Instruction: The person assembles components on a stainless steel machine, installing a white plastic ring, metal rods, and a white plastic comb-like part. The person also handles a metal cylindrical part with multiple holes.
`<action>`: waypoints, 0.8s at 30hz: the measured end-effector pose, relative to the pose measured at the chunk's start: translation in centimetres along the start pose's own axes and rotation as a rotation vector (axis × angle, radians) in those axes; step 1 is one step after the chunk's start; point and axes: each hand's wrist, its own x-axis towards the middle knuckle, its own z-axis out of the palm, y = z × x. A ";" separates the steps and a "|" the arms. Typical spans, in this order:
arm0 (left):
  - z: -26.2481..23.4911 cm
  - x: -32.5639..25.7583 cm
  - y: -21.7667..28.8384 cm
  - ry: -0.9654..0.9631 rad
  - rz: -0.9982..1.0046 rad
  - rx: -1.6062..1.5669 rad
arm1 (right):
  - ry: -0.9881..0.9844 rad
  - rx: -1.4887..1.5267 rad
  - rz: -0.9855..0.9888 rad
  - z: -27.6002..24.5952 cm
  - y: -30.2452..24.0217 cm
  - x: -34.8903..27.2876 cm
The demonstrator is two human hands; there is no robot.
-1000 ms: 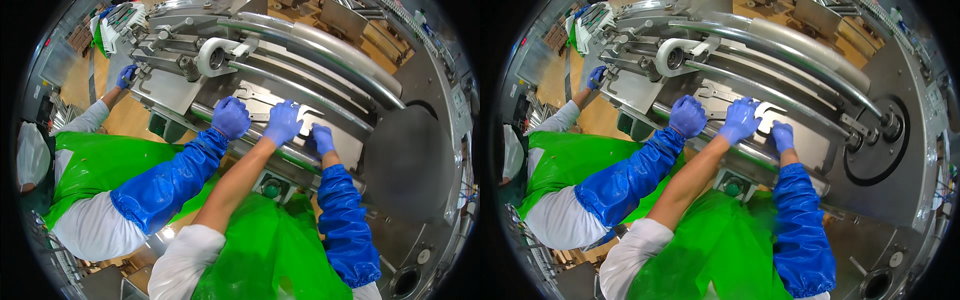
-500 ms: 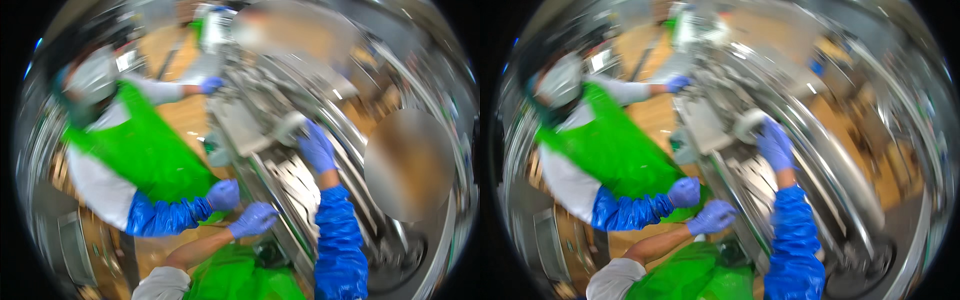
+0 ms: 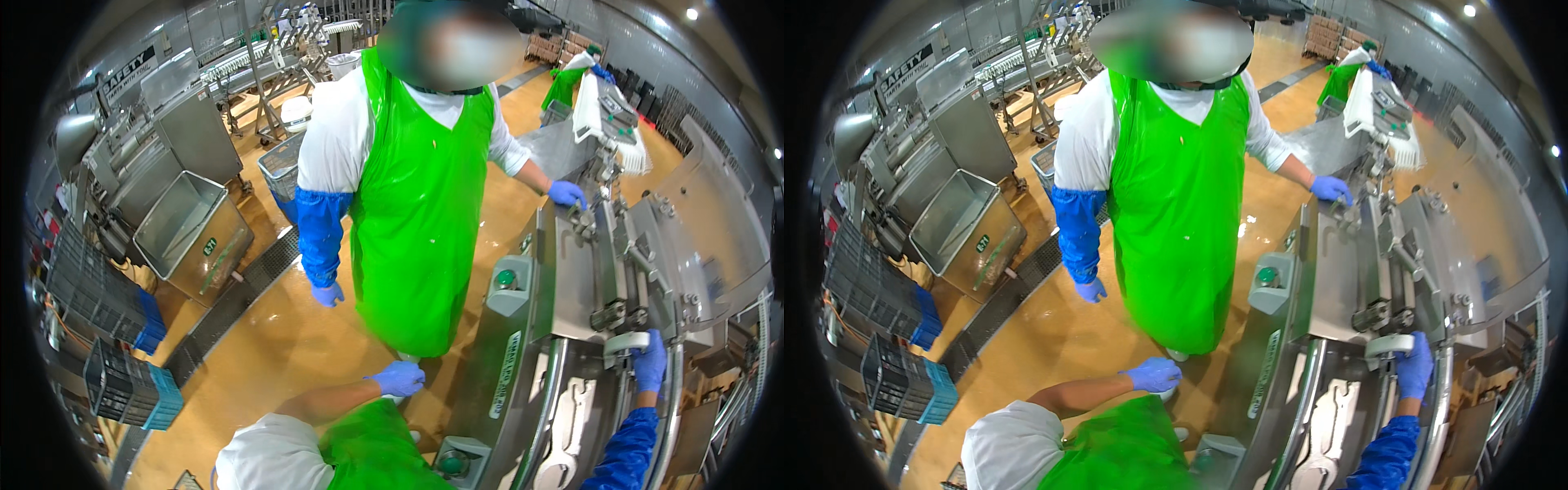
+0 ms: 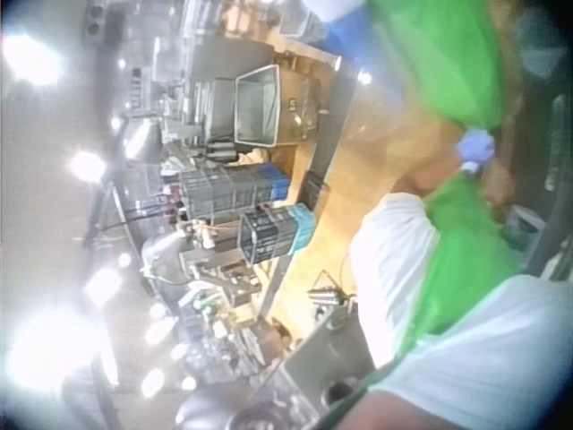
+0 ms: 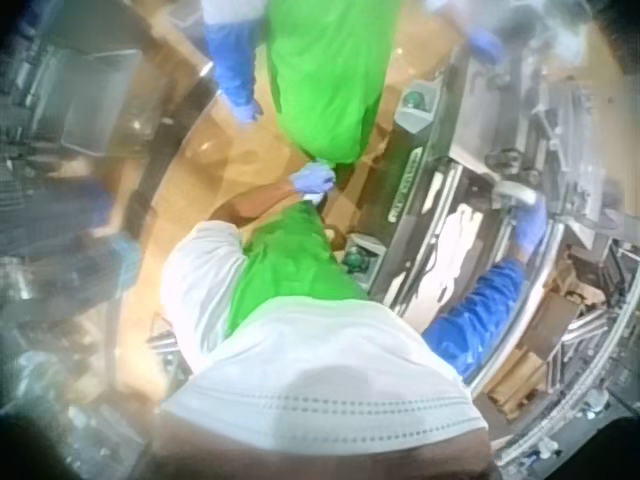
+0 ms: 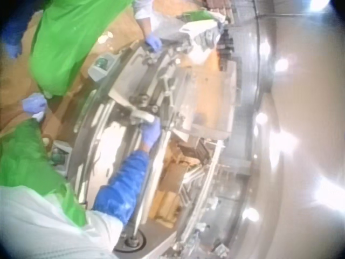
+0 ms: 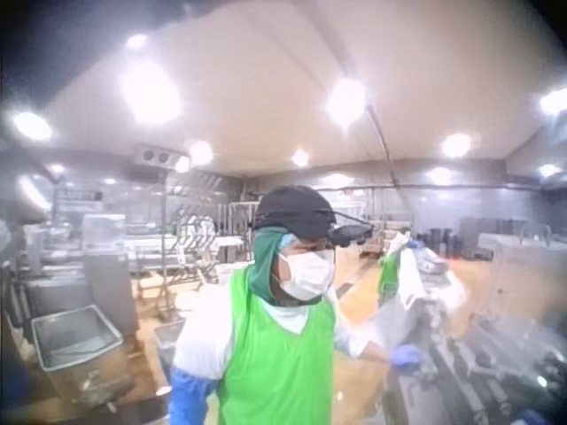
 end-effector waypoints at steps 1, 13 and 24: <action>1.4 -0.7 -2.2 -0.104 -0.064 0.040 | 0.007 0.002 0.003 0.0 0.0 -0.2; 7.7 -13.9 -24.9 -0.460 -0.697 0.104 | 0.003 0.072 0.199 1.0 -1.8 -0.2; -0.6 -6.6 -22.1 -0.043 -0.571 -0.241 | -0.051 0.175 0.204 0.5 -3.5 0.5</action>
